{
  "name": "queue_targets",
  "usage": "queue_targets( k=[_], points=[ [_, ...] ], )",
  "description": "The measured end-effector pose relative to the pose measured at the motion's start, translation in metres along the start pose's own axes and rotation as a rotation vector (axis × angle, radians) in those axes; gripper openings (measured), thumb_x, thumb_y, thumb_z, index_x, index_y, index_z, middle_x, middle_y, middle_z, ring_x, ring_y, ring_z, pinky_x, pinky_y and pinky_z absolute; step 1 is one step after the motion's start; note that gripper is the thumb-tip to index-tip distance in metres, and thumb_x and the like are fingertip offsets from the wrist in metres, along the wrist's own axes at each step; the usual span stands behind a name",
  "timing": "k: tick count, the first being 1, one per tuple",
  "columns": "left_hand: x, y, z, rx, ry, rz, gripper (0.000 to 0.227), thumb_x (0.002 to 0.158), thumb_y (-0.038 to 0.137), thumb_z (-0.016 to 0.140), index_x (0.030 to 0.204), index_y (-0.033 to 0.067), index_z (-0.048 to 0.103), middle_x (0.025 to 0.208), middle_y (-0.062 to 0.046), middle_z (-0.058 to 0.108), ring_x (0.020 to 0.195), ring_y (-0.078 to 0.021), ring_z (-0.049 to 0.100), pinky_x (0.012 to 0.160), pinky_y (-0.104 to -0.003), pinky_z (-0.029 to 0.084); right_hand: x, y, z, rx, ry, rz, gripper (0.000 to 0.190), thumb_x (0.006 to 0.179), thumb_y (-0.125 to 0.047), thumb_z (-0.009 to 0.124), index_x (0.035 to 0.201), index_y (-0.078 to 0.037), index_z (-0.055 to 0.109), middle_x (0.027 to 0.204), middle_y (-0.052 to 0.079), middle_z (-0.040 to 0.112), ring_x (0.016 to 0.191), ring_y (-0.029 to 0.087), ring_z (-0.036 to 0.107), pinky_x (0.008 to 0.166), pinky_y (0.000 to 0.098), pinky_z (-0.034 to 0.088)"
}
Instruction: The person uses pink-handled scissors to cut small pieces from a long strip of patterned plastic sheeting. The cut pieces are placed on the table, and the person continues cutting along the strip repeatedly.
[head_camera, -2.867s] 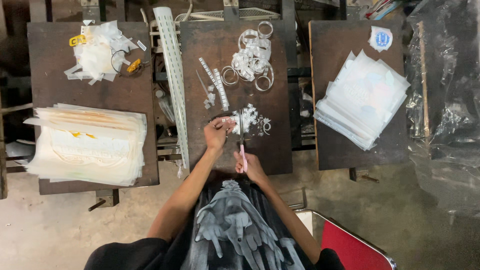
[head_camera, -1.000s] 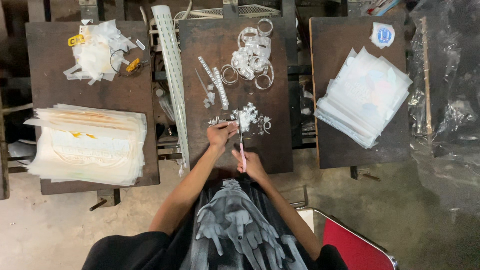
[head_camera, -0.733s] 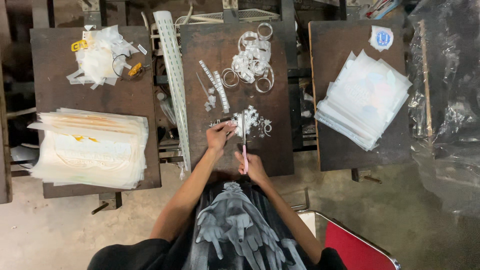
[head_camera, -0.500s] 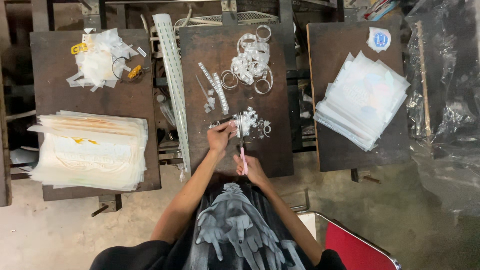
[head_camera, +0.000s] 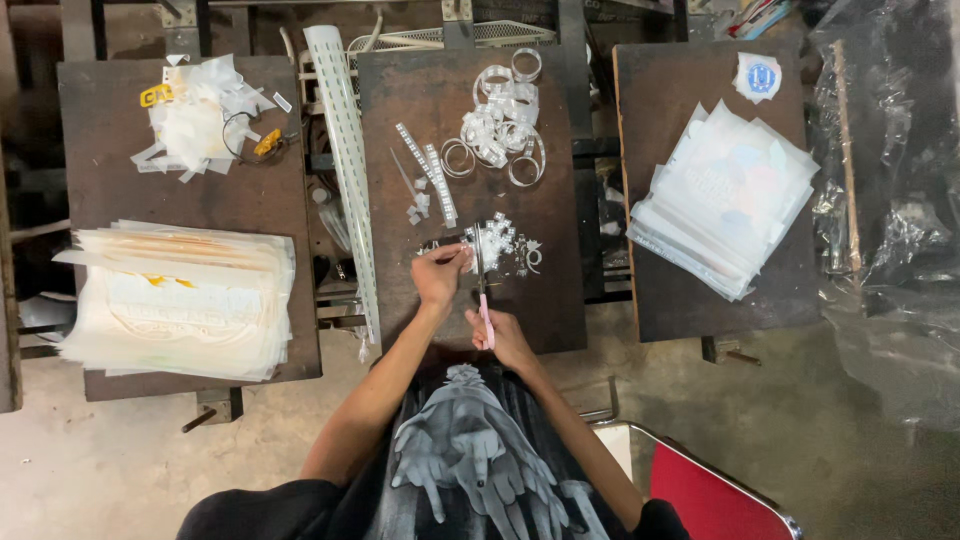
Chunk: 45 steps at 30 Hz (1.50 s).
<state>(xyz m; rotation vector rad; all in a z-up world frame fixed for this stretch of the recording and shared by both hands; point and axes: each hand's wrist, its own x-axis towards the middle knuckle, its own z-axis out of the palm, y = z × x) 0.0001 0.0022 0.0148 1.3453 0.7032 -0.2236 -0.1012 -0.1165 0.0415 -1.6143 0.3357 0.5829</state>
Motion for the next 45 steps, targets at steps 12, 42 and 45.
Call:
queue_targets(
  k=[12, 42, 45],
  points=[
    [-0.008, 0.004, 0.005, -0.041, -0.077, -0.050, 0.018, 0.084, -0.003, 0.083, 0.101, -0.0051, 0.077, 0.095, -0.028, 0.072, 0.081, -0.0319, 0.076, 0.074, -0.035, 0.067, 0.011, 0.027, 0.000, 0.052, 0.013, 0.003, 0.054, 0.098, -0.046, 0.069, 0.059, -0.013, 0.054, 0.048, 0.003, 0.054, 0.049, 0.013, 0.055, 0.051, 0.0216, 0.040],
    [0.003, -0.009, 0.002, -0.038, -0.081, -0.134, 0.021, 0.084, -0.004, 0.083, 0.104, -0.0050, 0.077, 0.094, -0.030, 0.073, 0.086, -0.0315, 0.076, 0.078, -0.034, 0.067, 0.016, 0.035, 0.001, 0.192, 0.049, 0.097, 0.048, 0.095, -0.037, 0.076, 0.064, -0.007, 0.055, 0.051, 0.006, 0.049, 0.044, 0.015, 0.055, 0.043, 0.0232, 0.046],
    [0.007, -0.014, 0.002, -0.035, -0.073, -0.144, 0.020, 0.084, -0.004, 0.082, 0.104, -0.0045, 0.077, 0.094, -0.030, 0.073, 0.085, -0.0306, 0.076, 0.078, -0.034, 0.068, 0.021, 0.043, 0.001, 0.213, 0.053, 0.124, 0.048, 0.096, -0.037, 0.076, 0.065, -0.008, 0.055, 0.052, 0.005, 0.049, 0.044, 0.014, 0.056, 0.043, 0.0232, 0.047]
  ],
)
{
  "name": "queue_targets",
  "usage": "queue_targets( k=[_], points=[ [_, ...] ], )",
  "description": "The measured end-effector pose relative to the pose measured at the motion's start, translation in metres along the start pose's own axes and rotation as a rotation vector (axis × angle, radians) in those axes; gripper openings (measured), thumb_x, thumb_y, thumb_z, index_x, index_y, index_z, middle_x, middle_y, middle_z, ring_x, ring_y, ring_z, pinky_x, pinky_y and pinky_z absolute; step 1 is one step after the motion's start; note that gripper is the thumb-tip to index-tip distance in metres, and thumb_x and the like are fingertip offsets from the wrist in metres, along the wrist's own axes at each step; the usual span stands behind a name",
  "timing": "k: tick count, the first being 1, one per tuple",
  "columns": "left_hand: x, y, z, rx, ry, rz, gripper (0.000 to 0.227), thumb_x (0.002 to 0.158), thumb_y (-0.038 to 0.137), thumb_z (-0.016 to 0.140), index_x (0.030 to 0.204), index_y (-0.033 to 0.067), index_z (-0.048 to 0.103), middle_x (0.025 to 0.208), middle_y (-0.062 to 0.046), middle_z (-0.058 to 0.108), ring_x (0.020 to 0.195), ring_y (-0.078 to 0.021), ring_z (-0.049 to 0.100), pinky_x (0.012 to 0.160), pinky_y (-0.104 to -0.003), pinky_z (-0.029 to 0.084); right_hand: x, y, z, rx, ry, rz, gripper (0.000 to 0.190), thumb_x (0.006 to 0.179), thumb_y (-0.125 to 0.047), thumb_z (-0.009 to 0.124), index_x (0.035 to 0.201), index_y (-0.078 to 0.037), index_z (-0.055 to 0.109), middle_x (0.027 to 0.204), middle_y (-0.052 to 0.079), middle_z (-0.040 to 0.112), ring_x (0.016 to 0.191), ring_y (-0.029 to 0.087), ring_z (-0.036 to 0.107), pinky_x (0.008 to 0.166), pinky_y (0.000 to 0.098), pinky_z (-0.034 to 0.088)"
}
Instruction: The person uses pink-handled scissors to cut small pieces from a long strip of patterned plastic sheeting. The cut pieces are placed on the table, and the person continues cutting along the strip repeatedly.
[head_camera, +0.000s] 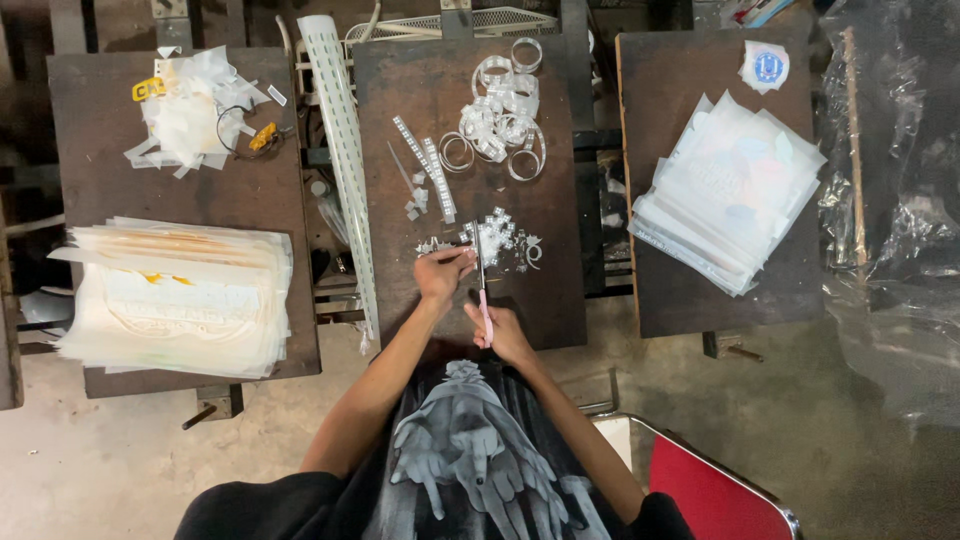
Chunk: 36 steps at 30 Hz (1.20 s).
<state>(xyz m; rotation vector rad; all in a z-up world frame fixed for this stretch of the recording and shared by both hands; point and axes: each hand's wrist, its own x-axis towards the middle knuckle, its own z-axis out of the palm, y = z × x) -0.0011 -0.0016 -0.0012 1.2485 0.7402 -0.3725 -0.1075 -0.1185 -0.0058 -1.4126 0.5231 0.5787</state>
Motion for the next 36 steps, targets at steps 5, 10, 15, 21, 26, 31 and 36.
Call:
queue_targets(
  k=[5, 10, 15, 21, 26, 31, 36],
  points=[
    [0.003, -0.005, 0.000, -0.011, 0.001, 0.002, 0.019, 0.090, -0.003, 0.076, 0.109, -0.0056, 0.075, 0.098, -0.030, 0.073, 0.090, -0.0303, 0.076, 0.081, -0.035, 0.067, -0.002, -0.005, -0.001, -0.020, 0.018, 0.004, 0.047, 0.095, -0.037, 0.077, 0.065, -0.008, 0.055, 0.051, 0.006, 0.049, 0.043, 0.014, 0.056, 0.043, 0.0230, 0.047],
    [0.001, 0.006, -0.003, -0.042, 0.015, 0.053, 0.017, 0.095, 0.000, 0.074, 0.110, -0.0061, 0.074, 0.100, -0.029, 0.073, 0.091, -0.0284, 0.074, 0.083, -0.036, 0.066, 0.006, 0.003, -0.006, -0.026, 0.013, -0.042, 0.046, 0.097, -0.038, 0.072, 0.067, -0.009, 0.053, 0.052, 0.004, 0.048, 0.046, 0.013, 0.055, 0.044, 0.0206, 0.044],
    [-0.002, 0.009, -0.002, -0.027, 0.025, 0.111, 0.016, 0.091, -0.003, 0.075, 0.107, -0.0041, 0.076, 0.096, -0.027, 0.072, 0.086, -0.0266, 0.074, 0.079, -0.035, 0.067, 0.007, 0.009, -0.007, -0.137, -0.059, -0.116, 0.051, 0.099, -0.046, 0.068, 0.063, -0.012, 0.055, 0.051, 0.004, 0.055, 0.050, 0.014, 0.057, 0.048, 0.0214, 0.041],
    [-0.001, 0.002, -0.001, -0.004, 0.055, 0.127, 0.018, 0.083, -0.002, 0.084, 0.100, 0.0000, 0.079, 0.087, -0.020, 0.067, 0.079, -0.0269, 0.075, 0.071, -0.033, 0.068, -0.016, -0.022, 0.005, -0.200, -0.064, -0.114, 0.053, 0.096, -0.049, 0.069, 0.060, -0.014, 0.053, 0.048, 0.002, 0.053, 0.049, 0.012, 0.053, 0.050, 0.0209, 0.036],
    [-0.010, 0.004, 0.000, 0.012, 0.002, 0.068, 0.015, 0.084, 0.000, 0.083, 0.099, 0.0007, 0.080, 0.091, -0.025, 0.072, 0.084, -0.0298, 0.076, 0.076, -0.033, 0.067, -0.007, -0.007, 0.001, -0.235, -0.048, -0.115, 0.055, 0.097, -0.052, 0.067, 0.059, -0.015, 0.054, 0.047, 0.002, 0.056, 0.050, 0.012, 0.051, 0.051, 0.0218, 0.036],
    [-0.012, 0.003, 0.000, 0.015, -0.025, 0.049, 0.017, 0.084, 0.000, 0.082, 0.101, 0.0002, 0.079, 0.093, -0.026, 0.073, 0.085, -0.0285, 0.076, 0.078, -0.032, 0.066, -0.006, -0.003, 0.001, -0.259, -0.039, -0.122, 0.056, 0.098, -0.053, 0.065, 0.057, -0.016, 0.054, 0.046, 0.002, 0.057, 0.050, 0.012, 0.049, 0.051, 0.0219, 0.036],
    [-0.020, 0.012, 0.002, 0.014, -0.030, 0.041, 0.019, 0.085, 0.000, 0.082, 0.103, -0.0021, 0.078, 0.096, -0.029, 0.073, 0.087, -0.0295, 0.076, 0.080, -0.033, 0.066, -0.015, -0.016, 0.002, -0.212, -0.029, -0.120, 0.053, 0.098, -0.047, 0.066, 0.058, -0.015, 0.053, 0.047, 0.002, 0.056, 0.050, 0.013, 0.052, 0.052, 0.0210, 0.037]
  ],
)
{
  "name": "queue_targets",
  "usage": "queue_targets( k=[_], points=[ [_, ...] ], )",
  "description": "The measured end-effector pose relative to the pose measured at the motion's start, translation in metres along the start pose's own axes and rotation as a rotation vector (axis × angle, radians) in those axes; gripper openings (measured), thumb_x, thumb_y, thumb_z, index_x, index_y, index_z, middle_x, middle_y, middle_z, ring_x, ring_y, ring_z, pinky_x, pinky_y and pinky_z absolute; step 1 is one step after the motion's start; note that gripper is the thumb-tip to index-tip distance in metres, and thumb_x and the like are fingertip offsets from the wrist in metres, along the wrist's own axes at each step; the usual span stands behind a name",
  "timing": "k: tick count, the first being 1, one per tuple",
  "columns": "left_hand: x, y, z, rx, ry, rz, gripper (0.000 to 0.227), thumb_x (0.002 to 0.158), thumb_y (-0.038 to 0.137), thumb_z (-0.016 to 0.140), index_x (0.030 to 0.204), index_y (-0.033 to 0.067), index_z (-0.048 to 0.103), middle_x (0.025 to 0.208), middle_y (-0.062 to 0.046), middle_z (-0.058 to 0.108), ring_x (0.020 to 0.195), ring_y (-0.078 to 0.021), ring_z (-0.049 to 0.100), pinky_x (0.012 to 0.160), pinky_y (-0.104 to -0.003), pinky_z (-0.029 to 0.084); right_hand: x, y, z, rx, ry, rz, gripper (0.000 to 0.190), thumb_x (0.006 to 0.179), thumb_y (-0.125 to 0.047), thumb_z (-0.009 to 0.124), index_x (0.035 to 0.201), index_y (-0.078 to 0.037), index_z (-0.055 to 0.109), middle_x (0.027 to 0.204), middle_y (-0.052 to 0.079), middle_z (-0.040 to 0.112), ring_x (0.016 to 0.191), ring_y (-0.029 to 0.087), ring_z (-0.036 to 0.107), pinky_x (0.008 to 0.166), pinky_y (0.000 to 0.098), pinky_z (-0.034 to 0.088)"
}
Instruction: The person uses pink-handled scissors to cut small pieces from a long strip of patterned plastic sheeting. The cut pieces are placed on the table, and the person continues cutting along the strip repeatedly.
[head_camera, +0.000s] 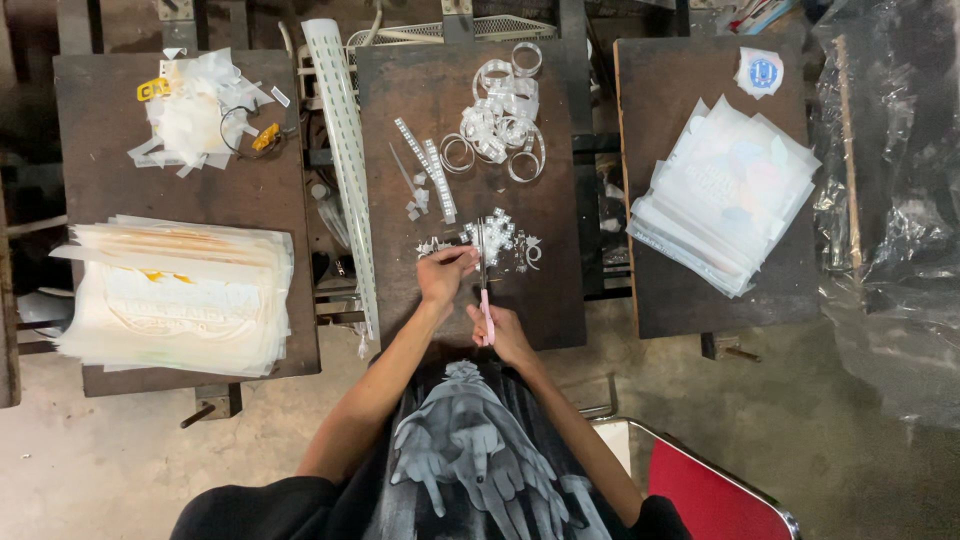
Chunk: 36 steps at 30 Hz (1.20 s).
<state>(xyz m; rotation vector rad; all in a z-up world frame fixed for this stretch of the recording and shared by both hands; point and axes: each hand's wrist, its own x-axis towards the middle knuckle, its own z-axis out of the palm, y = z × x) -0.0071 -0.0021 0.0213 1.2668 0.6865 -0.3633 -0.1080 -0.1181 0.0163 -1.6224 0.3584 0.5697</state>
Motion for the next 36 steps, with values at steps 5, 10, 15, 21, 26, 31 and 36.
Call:
queue_targets(
  k=[5, 10, 15, 21, 26, 31, 36],
  points=[
    [0.000, 0.003, -0.001, 0.024, -0.002, 0.007, 0.018, 0.085, 0.000, 0.081, 0.103, -0.0032, 0.077, 0.097, -0.029, 0.074, 0.087, -0.0285, 0.076, 0.080, -0.033, 0.065, -0.001, -0.004, 0.000, -0.006, -0.007, 0.003, 0.054, 0.097, -0.050, 0.067, 0.058, -0.015, 0.053, 0.047, 0.002, 0.056, 0.051, 0.012, 0.051, 0.053, 0.0219, 0.037],
    [0.000, 0.002, -0.001, 0.035, -0.010, -0.003, 0.019, 0.085, 0.001, 0.082, 0.103, -0.0029, 0.078, 0.094, -0.028, 0.074, 0.086, -0.0279, 0.076, 0.080, -0.032, 0.065, 0.003, 0.007, -0.001, 0.001, -0.013, 0.002, 0.055, 0.097, -0.051, 0.068, 0.058, -0.015, 0.053, 0.047, 0.003, 0.056, 0.050, 0.013, 0.052, 0.052, 0.0213, 0.037],
    [0.006, -0.003, -0.002, 0.035, -0.004, -0.014, 0.020, 0.085, 0.002, 0.082, 0.104, -0.0027, 0.078, 0.093, -0.027, 0.073, 0.086, -0.0268, 0.076, 0.080, -0.029, 0.065, 0.003, 0.009, -0.004, 0.014, -0.017, 0.018, 0.057, 0.096, -0.051, 0.068, 0.056, -0.015, 0.052, 0.045, 0.004, 0.056, 0.048, 0.013, 0.051, 0.051, 0.0216, 0.037],
    [0.014, -0.011, -0.004, 0.033, -0.012, -0.023, 0.021, 0.085, 0.001, 0.083, 0.104, -0.0039, 0.077, 0.094, -0.028, 0.073, 0.089, -0.0297, 0.076, 0.080, -0.031, 0.065, 0.005, 0.010, -0.003, 0.073, -0.011, 0.023, 0.057, 0.097, -0.046, 0.070, 0.055, -0.013, 0.052, 0.043, 0.004, 0.054, 0.044, 0.012, 0.052, 0.047, 0.0199, 0.038],
    [0.011, -0.007, -0.003, 0.038, 0.001, -0.040, 0.021, 0.085, 0.000, 0.082, 0.105, -0.0044, 0.077, 0.094, -0.029, 0.073, 0.089, -0.0300, 0.076, 0.081, -0.032, 0.065, 0.009, 0.018, -0.001, 0.107, 0.004, 0.047, 0.056, 0.095, -0.045, 0.073, 0.056, -0.011, 0.052, 0.044, 0.005, 0.053, 0.044, 0.013, 0.054, 0.046, 0.0200, 0.041],
    [0.017, -0.011, -0.003, 0.028, 0.005, -0.059, 0.022, 0.084, 0.000, 0.082, 0.105, -0.0045, 0.077, 0.094, -0.029, 0.074, 0.088, -0.0294, 0.076, 0.080, -0.032, 0.065, 0.010, 0.016, -0.001, 0.119, 0.017, 0.073, 0.055, 0.095, -0.043, 0.075, 0.058, -0.009, 0.053, 0.046, 0.006, 0.053, 0.044, 0.014, 0.056, 0.045, 0.0211, 0.043],
    [0.025, -0.018, 0.002, 0.011, 0.009, -0.092, 0.021, 0.085, -0.001, 0.081, 0.104, -0.0061, 0.076, 0.096, -0.031, 0.073, 0.090, -0.0322, 0.076, 0.082, -0.036, 0.065, 0.017, 0.026, -0.002, 0.171, 0.049, 0.127, 0.052, 0.094, -0.040, 0.078, 0.060, -0.007, 0.055, 0.047, 0.007, 0.051, 0.042, 0.015, 0.056, 0.042, 0.0230, 0.046]
  ],
)
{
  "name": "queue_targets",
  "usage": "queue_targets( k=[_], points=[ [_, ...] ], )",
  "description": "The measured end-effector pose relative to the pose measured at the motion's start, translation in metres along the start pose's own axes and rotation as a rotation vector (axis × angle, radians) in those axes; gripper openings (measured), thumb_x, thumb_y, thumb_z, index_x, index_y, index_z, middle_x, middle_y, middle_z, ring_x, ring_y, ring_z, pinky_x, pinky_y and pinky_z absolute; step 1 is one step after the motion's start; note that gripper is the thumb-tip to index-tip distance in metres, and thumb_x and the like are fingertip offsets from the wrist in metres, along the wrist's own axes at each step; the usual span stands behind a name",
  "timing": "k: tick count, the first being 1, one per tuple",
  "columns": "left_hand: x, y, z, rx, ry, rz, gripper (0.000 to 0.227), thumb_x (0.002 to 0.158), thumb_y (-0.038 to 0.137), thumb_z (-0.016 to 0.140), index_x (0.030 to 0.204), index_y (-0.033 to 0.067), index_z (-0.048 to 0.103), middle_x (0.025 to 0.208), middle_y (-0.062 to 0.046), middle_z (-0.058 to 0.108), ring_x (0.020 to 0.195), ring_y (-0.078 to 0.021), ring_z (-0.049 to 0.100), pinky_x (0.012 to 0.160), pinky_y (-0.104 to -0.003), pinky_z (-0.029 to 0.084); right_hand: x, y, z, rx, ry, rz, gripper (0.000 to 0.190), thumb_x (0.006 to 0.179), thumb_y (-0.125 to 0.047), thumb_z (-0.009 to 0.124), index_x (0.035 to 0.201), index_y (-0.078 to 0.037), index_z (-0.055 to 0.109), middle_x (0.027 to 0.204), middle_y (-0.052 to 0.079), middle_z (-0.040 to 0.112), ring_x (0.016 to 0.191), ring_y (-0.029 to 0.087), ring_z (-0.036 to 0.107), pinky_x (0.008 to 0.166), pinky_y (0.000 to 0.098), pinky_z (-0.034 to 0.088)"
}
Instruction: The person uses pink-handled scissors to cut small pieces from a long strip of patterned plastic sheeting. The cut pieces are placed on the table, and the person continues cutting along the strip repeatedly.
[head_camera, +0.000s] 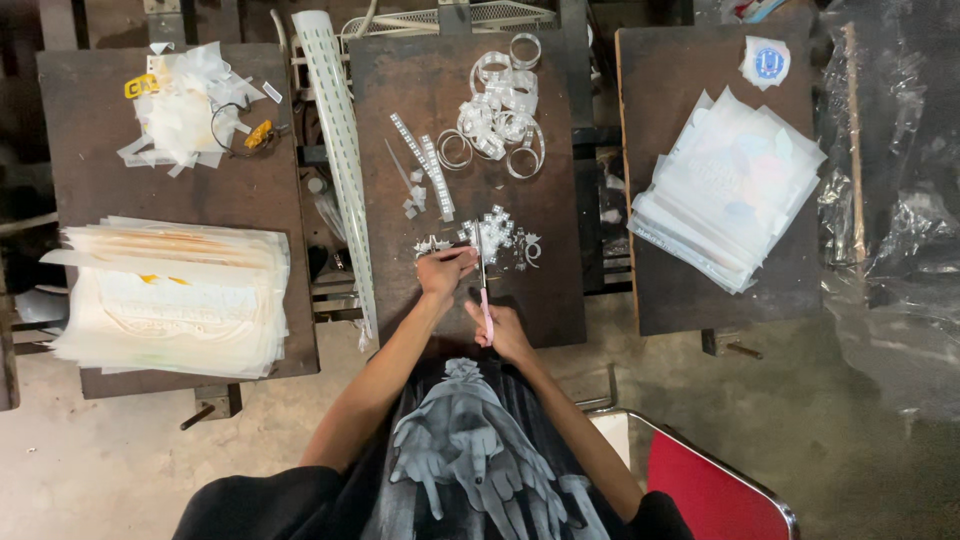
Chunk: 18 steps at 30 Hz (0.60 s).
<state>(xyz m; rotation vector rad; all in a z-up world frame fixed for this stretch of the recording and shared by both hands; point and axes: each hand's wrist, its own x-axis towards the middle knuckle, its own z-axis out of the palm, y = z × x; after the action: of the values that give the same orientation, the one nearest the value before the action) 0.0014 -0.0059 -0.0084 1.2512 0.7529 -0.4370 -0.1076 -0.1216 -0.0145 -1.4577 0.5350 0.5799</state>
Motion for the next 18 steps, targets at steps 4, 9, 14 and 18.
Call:
queue_targets(
  k=[4, 9, 14, 18],
  points=[
    [0.002, 0.000, 0.002, 0.004, 0.002, -0.015, 0.020, 0.084, 0.000, 0.082, 0.103, -0.0042, 0.078, 0.096, -0.031, 0.074, 0.088, -0.0319, 0.077, 0.081, -0.036, 0.066, 0.000, 0.000, 0.002, 0.027, 0.017, -0.001, 0.050, 0.094, -0.036, 0.078, 0.061, -0.008, 0.053, 0.047, 0.007, 0.049, 0.042, 0.015, 0.055, 0.042, 0.0220, 0.045],
    [0.002, 0.001, 0.000, -0.016, 0.006, -0.018, 0.022, 0.084, -0.002, 0.080, 0.106, -0.0041, 0.077, 0.098, -0.031, 0.073, 0.089, -0.0319, 0.076, 0.081, -0.036, 0.065, 0.007, 0.007, 0.002, 0.007, 0.038, 0.003, 0.051, 0.094, -0.036, 0.079, 0.061, -0.006, 0.055, 0.048, 0.008, 0.049, 0.042, 0.014, 0.054, 0.041, 0.0227, 0.047],
    [0.036, -0.024, -0.006, 0.311, 0.017, 0.244, 0.014, 0.086, 0.009, 0.082, 0.099, 0.0108, 0.082, 0.088, -0.016, 0.076, 0.083, -0.0256, 0.075, 0.074, -0.034, 0.065, 0.004, -0.005, 0.002, -0.014, 0.105, -0.018, 0.051, 0.094, -0.035, 0.078, 0.059, -0.006, 0.055, 0.046, 0.008, 0.051, 0.040, 0.015, 0.056, 0.040, 0.0234, 0.047],
    [0.046, -0.023, -0.006, 0.667, -0.057, 0.574, 0.009, 0.088, 0.011, 0.081, 0.097, 0.0121, 0.081, 0.087, -0.015, 0.075, 0.084, -0.0335, 0.074, 0.075, -0.041, 0.061, 0.011, 0.010, -0.004, 0.012, 0.169, -0.050, 0.047, 0.096, -0.031, 0.075, 0.062, -0.006, 0.055, 0.048, 0.008, 0.052, 0.041, 0.016, 0.056, 0.041, 0.0238, 0.046]
  ],
)
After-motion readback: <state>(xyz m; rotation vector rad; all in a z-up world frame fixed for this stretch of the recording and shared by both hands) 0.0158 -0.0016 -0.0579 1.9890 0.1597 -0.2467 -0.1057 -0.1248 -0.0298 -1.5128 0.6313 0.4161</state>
